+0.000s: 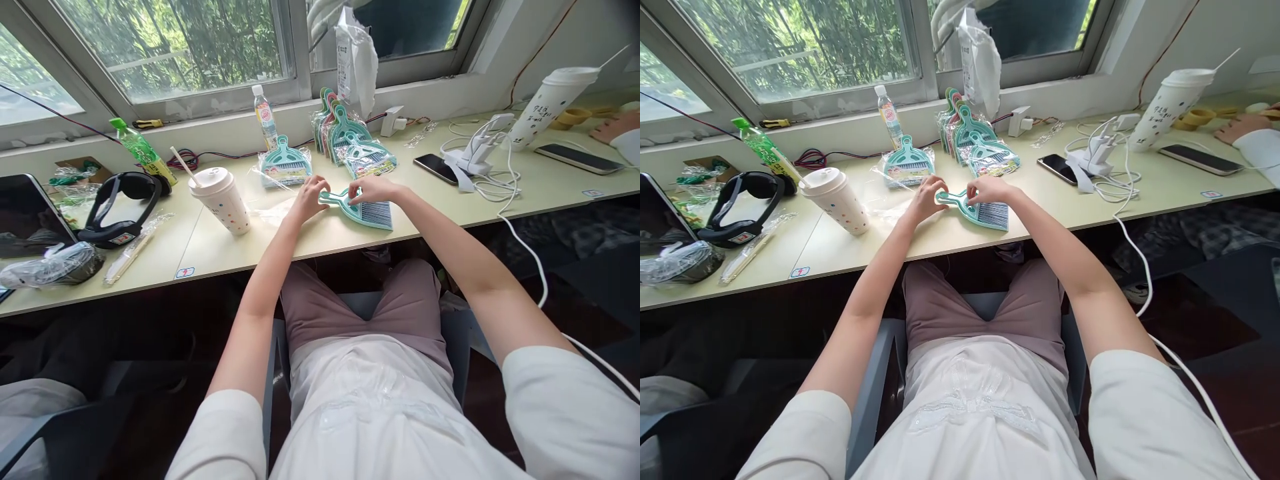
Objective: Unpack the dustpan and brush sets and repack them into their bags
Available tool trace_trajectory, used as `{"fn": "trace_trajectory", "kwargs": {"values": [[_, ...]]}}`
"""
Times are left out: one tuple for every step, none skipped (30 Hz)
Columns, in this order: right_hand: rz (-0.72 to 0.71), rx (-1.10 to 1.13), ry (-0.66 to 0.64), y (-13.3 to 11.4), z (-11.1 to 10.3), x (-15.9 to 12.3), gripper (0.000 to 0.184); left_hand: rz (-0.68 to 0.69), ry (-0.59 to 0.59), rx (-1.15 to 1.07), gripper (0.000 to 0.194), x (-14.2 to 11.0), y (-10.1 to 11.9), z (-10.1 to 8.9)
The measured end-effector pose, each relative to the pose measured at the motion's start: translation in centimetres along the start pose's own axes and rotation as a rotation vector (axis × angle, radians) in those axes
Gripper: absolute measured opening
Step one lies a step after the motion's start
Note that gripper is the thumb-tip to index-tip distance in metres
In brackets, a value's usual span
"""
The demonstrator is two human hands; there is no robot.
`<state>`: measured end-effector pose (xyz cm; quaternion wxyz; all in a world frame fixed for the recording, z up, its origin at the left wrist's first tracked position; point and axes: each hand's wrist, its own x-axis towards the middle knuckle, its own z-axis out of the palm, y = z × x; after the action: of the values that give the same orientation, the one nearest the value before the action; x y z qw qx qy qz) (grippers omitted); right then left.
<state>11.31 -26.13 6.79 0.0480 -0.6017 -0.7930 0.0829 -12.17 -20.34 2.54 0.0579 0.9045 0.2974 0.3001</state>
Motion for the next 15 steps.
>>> {"fn": "trace_trajectory", "kwargs": {"values": [[-0.014, 0.021, 0.004, 0.1, 0.1, 0.0, 0.035, 0.037, -0.011, 0.043, 0.036, -0.1, 0.1, 0.3], [-0.024, 0.041, 0.009, 0.2, 0.3, 0.0, 0.035, 0.072, -0.021, 0.078, 0.032, -0.1, 0.1, 0.5], [-0.030, 0.062, 0.014, 0.3, 0.4, -0.1, 0.035, 0.105, -0.035, 0.107, 0.029, -0.1, 0.2, 0.7], [-0.032, 0.083, 0.018, 0.4, 0.5, -0.1, 0.035, 0.139, -0.053, 0.134, 0.027, -0.1, 0.2, 0.9], [-0.029, 0.104, 0.024, 0.5, 0.7, -0.1, 0.035, 0.173, -0.074, 0.162, 0.025, -0.1, 0.3, 1.0], [-0.021, 0.126, 0.037, 0.6, 1.0, 0.0, 0.035, 0.206, -0.092, 0.195, 0.024, -0.1, 0.4, 1.1], [-0.012, 0.150, 0.055, 0.7, 1.3, 0.0, 0.035, 0.238, -0.107, 0.232, 0.024, 0.0, 0.4, 1.2], [-0.007, 0.177, 0.076, 0.8, 1.5, 0.1, 0.035, 0.265, -0.120, 0.270, 0.025, 0.0, 0.6, 1.3], [-0.006, 0.207, 0.098, 0.9, 1.8, 0.2, 0.036, 0.283, -0.129, 0.306, 0.027, 0.0, 0.7, 1.4], [-0.011, 0.241, 0.117, 1.0, 2.1, 0.3, 0.037, 0.289, -0.135, 0.338, 0.030, 0.0, 0.8, 1.4], [-0.020, 0.275, 0.131, 1.0, 2.3, 0.3, 0.037, 0.285, -0.139, 0.365, 0.031, 0.0, 1.0, 1.5], [-0.026, 0.307, 0.141, 1.1, 2.5, 0.3, 0.038, 0.276, -0.142, 0.383, 0.032, -0.1, 1.1, 1.5], [-0.029, 0.333, 0.148, 1.2, 2.6, 0.4, 0.038, 0.263, -0.145, 0.396, 0.033, -0.2, 1.2, 1.5], [-0.029, 0.350, 0.155, 1.3, 2.7, 0.4, 0.039, 0.250, -0.148, 0.404, 0.033, -0.2, 1.3, 1.5], [-0.026, 0.359, 0.161, 1.3, 2.7, 0.3, 0.039, 0.237, -0.153, 0.411, 0.034, -0.3, 1.3, 1.5]]}}
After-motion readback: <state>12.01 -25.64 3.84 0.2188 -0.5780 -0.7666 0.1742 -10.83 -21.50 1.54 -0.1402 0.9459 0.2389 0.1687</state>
